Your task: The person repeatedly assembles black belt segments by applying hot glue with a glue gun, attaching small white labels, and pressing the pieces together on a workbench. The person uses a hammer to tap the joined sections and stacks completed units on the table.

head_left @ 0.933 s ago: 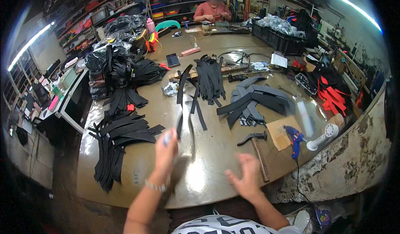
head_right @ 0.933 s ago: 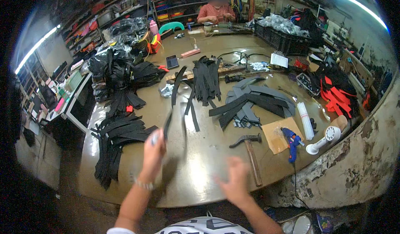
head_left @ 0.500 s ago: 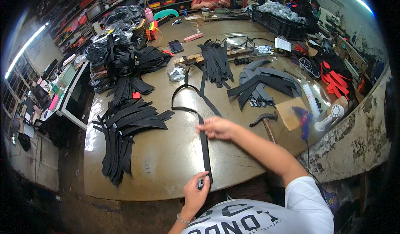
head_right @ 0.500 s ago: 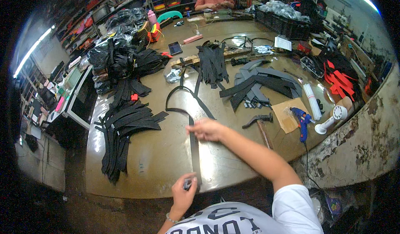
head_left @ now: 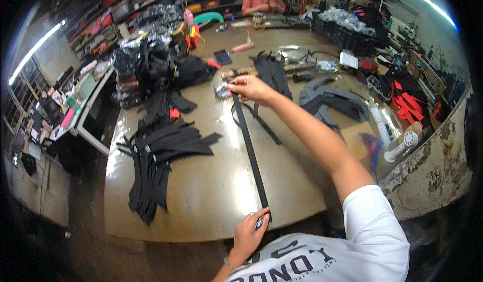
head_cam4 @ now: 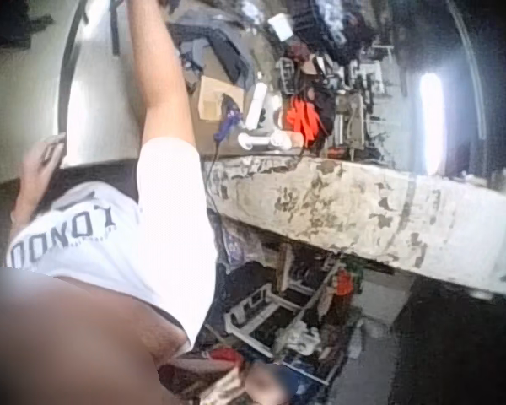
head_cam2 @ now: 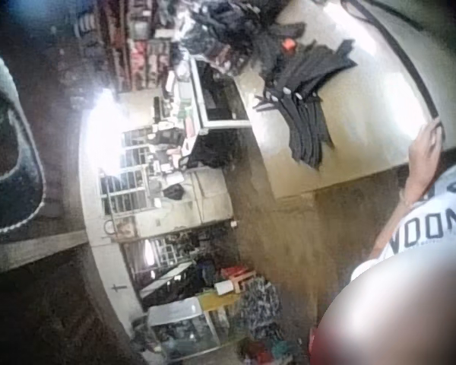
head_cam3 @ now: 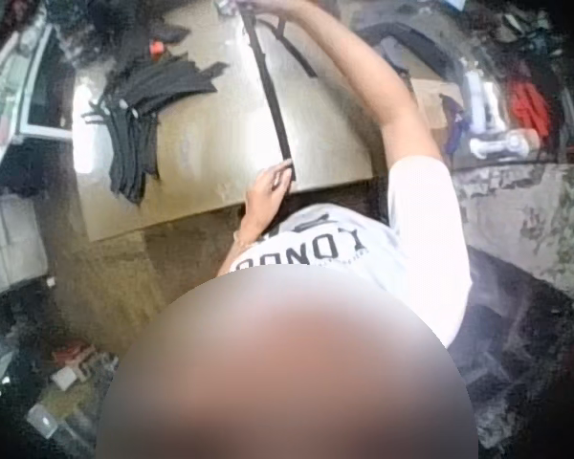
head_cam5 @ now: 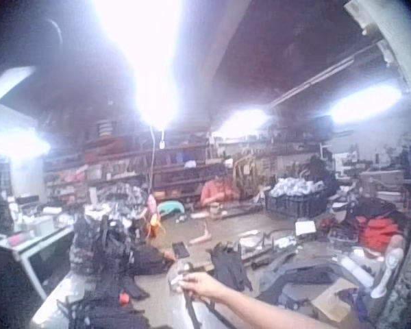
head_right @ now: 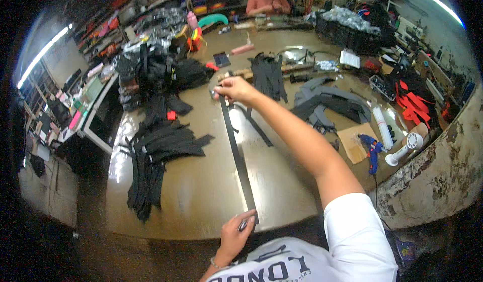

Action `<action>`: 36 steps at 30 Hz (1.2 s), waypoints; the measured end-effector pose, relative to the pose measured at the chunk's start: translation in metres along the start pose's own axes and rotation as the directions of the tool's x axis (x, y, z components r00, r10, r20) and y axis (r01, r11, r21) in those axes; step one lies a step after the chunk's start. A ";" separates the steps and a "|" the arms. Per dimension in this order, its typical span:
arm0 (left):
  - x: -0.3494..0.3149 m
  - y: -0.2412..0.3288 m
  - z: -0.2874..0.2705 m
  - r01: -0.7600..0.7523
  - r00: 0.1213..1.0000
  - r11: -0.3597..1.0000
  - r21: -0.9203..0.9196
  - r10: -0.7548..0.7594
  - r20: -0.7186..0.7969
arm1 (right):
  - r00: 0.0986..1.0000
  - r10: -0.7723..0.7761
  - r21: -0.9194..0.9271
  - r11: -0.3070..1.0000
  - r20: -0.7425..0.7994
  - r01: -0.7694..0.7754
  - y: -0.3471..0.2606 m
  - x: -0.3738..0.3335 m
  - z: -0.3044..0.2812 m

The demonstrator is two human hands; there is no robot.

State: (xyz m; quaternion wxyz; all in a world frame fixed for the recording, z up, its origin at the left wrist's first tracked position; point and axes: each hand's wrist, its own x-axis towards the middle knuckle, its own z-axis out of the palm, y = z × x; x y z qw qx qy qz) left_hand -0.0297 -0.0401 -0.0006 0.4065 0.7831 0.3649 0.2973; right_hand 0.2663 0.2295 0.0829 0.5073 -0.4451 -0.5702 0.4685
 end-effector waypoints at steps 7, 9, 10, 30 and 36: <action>-0.006 0.000 0.008 -0.098 0.995 0.930 0.355 0.096 0.022 | 0.844 -0.375 -0.800 0.592 -0.384 -0.101 0.036 -0.076 0.010; -0.004 0.001 0.005 -0.146 0.988 0.933 0.328 0.156 -0.003 | 0.905 -0.413 -0.826 0.542 -0.101 0.156 0.050 -0.122 0.034; -0.003 0.002 0.004 -0.166 0.984 0.933 0.320 0.179 -0.013 | 0.940 -0.335 -0.811 0.533 0.061 0.242 0.058 -0.145 0.046; -0.008 0.002 -0.015 -0.321 0.944 0.877 0.357 0.267 0.194 | 0.982 -0.159 -0.563 0.823 -0.102 0.075 0.051 -0.218 0.078; -0.008 -0.001 -0.015 -0.310 0.949 0.893 0.325 0.271 0.162 | 0.342 -0.635 -0.720 0.577 -0.693 -0.385 -0.001 -0.336 0.022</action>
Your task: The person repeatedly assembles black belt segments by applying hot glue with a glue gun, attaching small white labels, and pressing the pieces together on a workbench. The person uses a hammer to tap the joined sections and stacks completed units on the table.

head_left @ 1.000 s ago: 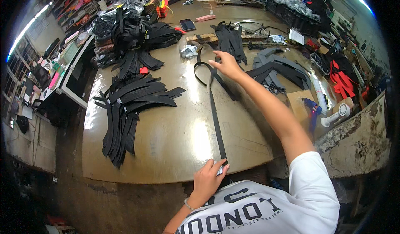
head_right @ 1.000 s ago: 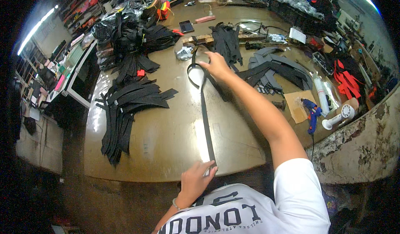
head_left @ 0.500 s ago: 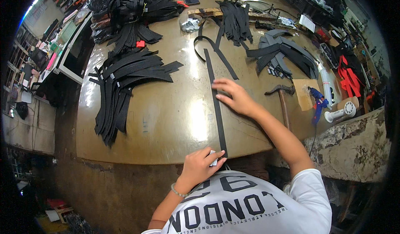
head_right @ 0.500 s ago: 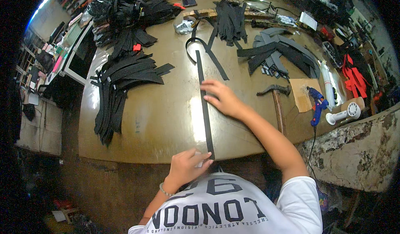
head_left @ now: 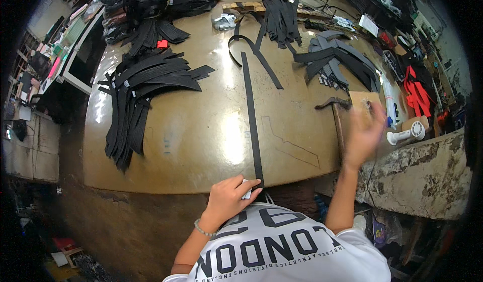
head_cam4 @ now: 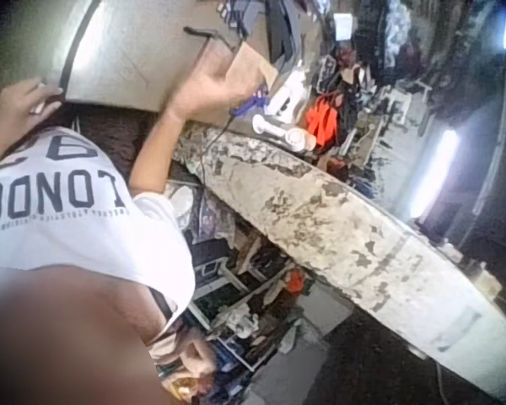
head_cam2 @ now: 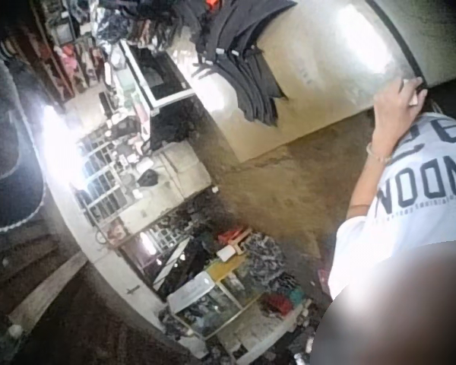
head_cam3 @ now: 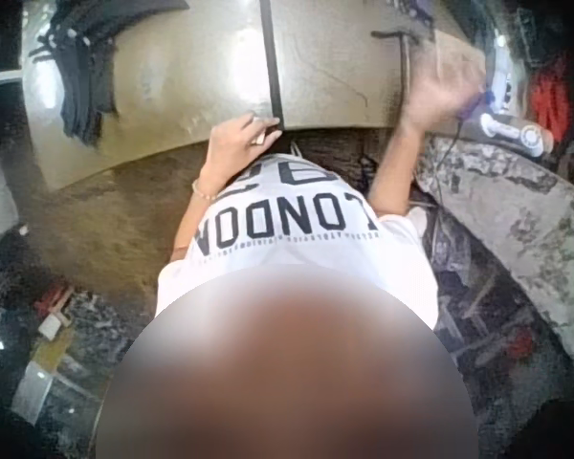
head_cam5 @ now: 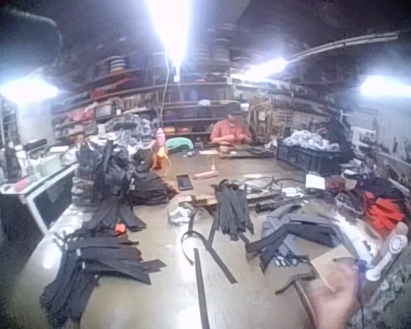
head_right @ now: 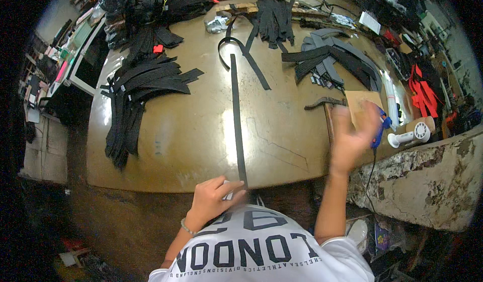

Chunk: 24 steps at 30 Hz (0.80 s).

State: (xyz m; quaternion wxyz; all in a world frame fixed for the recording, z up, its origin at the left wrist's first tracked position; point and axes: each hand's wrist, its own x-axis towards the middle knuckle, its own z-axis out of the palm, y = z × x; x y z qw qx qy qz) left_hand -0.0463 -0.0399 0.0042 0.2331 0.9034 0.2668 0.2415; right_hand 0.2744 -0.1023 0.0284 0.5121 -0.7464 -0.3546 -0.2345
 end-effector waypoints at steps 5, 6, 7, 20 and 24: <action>0.001 -0.006 0.003 -0.031 0.999 0.997 -0.065 0.029 -0.026 | 0.926 0.286 0.056 0.958 -0.249 -0.281 0.131 0.010 -0.050; 0.001 -0.007 0.002 -0.031 0.999 0.997 -0.071 0.029 -0.020 | 0.932 0.342 0.115 0.937 -0.123 -0.329 0.142 0.016 -0.053; 0.002 -0.008 0.002 -0.039 0.999 0.996 -0.082 0.037 -0.018 | 0.960 0.278 0.039 0.960 -0.024 -0.277 0.145 0.025 -0.052; 0.002 -0.008 0.002 0.029 1.000 0.990 -0.141 -0.030 -0.004 | 0.434 -0.280 0.328 0.944 0.856 -0.037 -0.044 0.003 0.043; 0.002 -0.007 0.001 0.037 0.999 0.989 -0.140 -0.037 0.000 | 0.435 -0.316 0.352 0.936 0.843 -0.002 -0.039 0.001 0.052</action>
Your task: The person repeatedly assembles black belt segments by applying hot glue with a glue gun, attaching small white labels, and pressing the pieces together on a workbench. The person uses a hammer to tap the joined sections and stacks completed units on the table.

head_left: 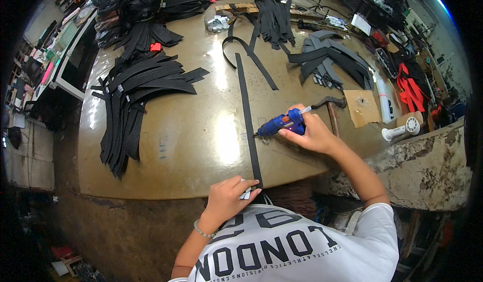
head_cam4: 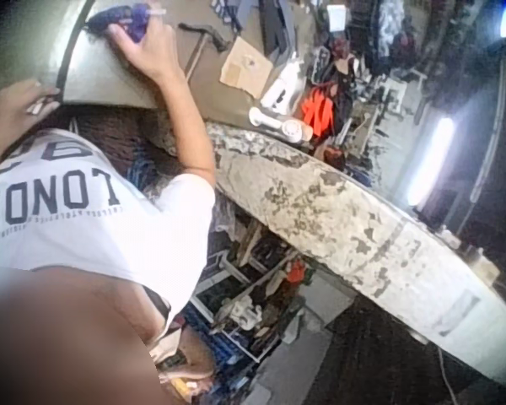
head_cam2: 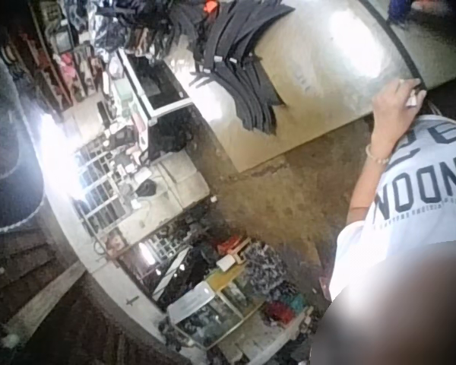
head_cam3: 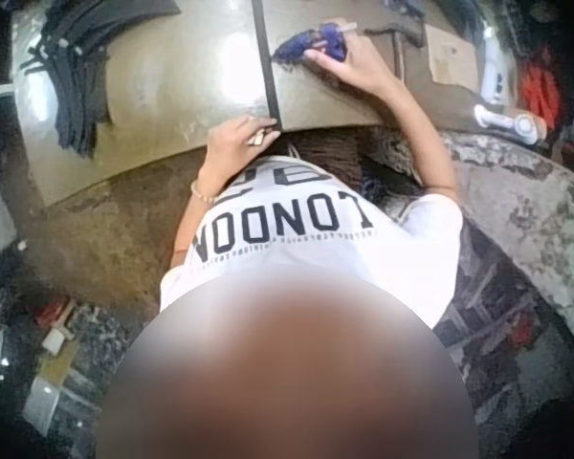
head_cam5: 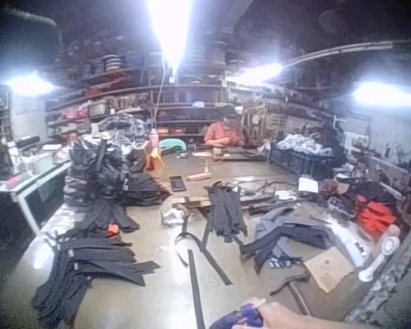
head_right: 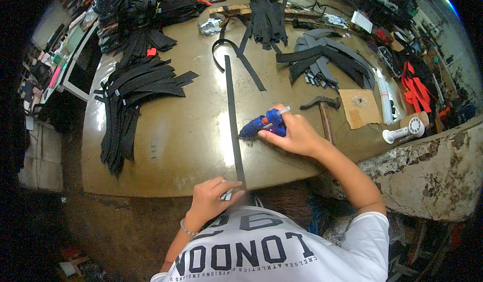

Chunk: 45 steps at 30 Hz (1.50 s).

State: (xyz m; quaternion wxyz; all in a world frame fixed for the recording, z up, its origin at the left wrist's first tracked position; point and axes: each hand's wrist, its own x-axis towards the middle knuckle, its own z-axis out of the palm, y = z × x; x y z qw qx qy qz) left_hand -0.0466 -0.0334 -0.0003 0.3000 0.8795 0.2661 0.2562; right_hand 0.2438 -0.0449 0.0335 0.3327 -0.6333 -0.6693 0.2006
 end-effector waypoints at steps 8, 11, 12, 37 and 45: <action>0.000 0.000 0.001 -0.010 1.000 1.000 0.019 0.010 0.008 | 0.998 0.022 -0.036 0.999 0.062 -0.020 0.009 0.011 0.002; -0.001 -0.002 0.003 -0.014 1.000 1.000 0.008 0.014 -0.001 | 0.999 -0.011 -0.042 0.999 0.031 0.012 0.008 0.027 0.000; -0.001 -0.002 0.003 -0.007 1.000 1.000 0.011 0.006 0.003 | 0.999 -0.041 -0.061 0.997 0.019 0.042 0.005 0.031 -0.001; 0.001 0.003 0.003 0.027 0.999 0.999 0.042 -0.029 0.033 | 0.833 0.261 -0.477 0.719 -0.488 -0.505 0.181 0.100 -0.138; 0.000 0.000 0.005 -0.007 1.000 0.999 0.045 0.008 -0.017 | 0.755 0.426 -0.320 0.718 -0.499 -0.618 0.241 0.116 -0.150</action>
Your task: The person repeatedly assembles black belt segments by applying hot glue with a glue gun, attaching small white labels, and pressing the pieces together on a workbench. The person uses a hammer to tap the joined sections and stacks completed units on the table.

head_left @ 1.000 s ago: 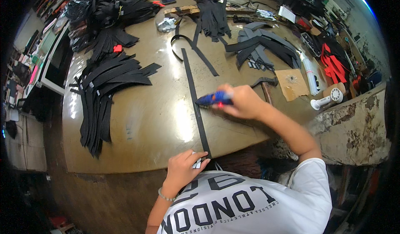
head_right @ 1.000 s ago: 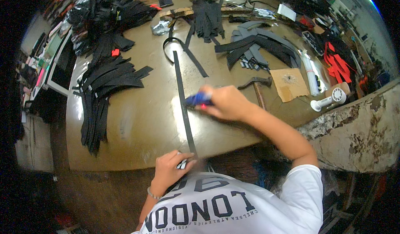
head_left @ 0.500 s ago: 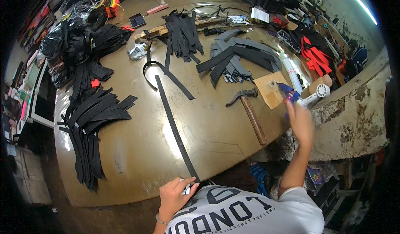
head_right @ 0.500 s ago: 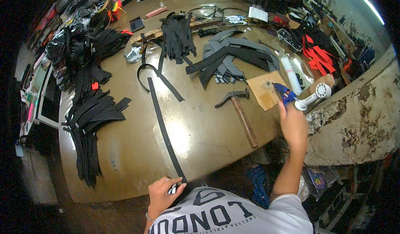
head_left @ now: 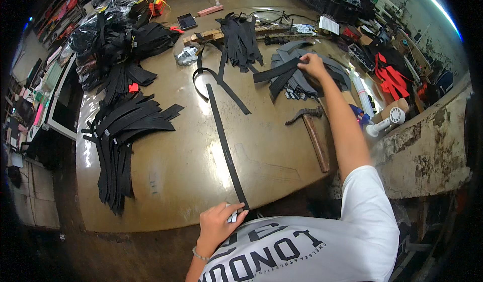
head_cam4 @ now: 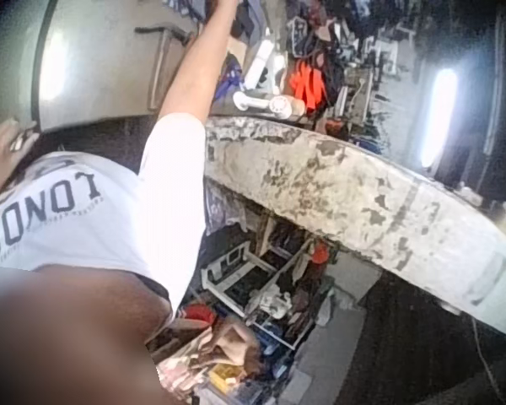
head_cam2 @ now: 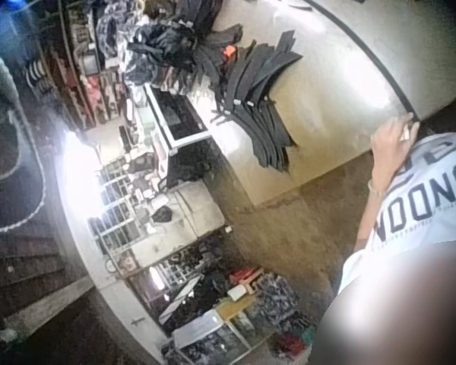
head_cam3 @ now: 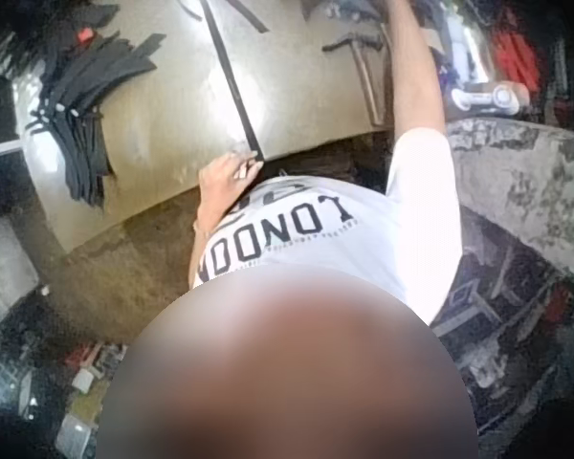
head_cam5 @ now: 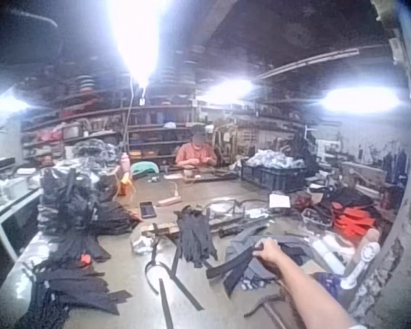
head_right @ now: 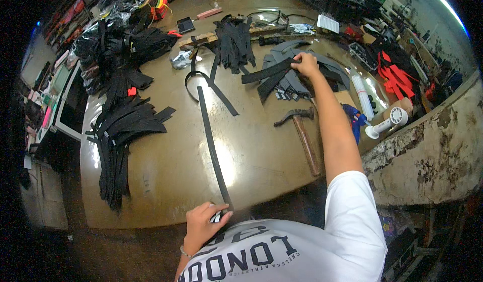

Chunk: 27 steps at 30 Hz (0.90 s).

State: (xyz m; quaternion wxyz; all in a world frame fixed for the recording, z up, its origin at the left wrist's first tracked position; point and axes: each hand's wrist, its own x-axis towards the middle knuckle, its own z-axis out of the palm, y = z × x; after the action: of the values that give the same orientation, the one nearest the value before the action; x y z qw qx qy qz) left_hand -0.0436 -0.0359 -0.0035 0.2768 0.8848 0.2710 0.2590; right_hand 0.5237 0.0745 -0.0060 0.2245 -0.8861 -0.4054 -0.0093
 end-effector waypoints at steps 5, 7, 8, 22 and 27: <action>0.000 -0.001 0.000 -0.007 1.000 1.000 0.001 0.007 -0.007 | 0.889 -0.458 0.604 0.711 0.011 0.359 -0.075 -0.028 -0.097; -0.002 -0.001 -0.001 0.007 1.000 1.000 -0.011 -0.007 -0.004 | 0.812 -0.568 0.675 0.547 -0.136 0.496 -0.111 -0.068 -0.139; -0.002 -0.001 -0.001 0.026 1.000 1.000 -0.006 -0.026 0.006 | 0.758 -0.620 0.670 0.476 -0.205 0.570 -0.131 -0.091 -0.156; -0.002 0.002 -0.002 0.029 1.000 0.999 -0.034 -0.030 -0.005 | 0.897 -0.414 0.558 0.786 0.156 0.266 -0.206 -0.306 0.015; -0.001 -0.001 -0.002 0.023 1.000 0.999 -0.045 -0.023 0.012 | 0.892 -0.440 0.534 0.781 0.103 0.323 -0.199 -0.317 0.021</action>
State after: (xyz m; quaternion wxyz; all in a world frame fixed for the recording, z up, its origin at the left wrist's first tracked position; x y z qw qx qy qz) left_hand -0.0455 -0.0350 -0.0028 0.3012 0.8767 0.2736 0.2566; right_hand 0.1637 -0.0301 -0.0102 0.3942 -0.6905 -0.5876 0.1502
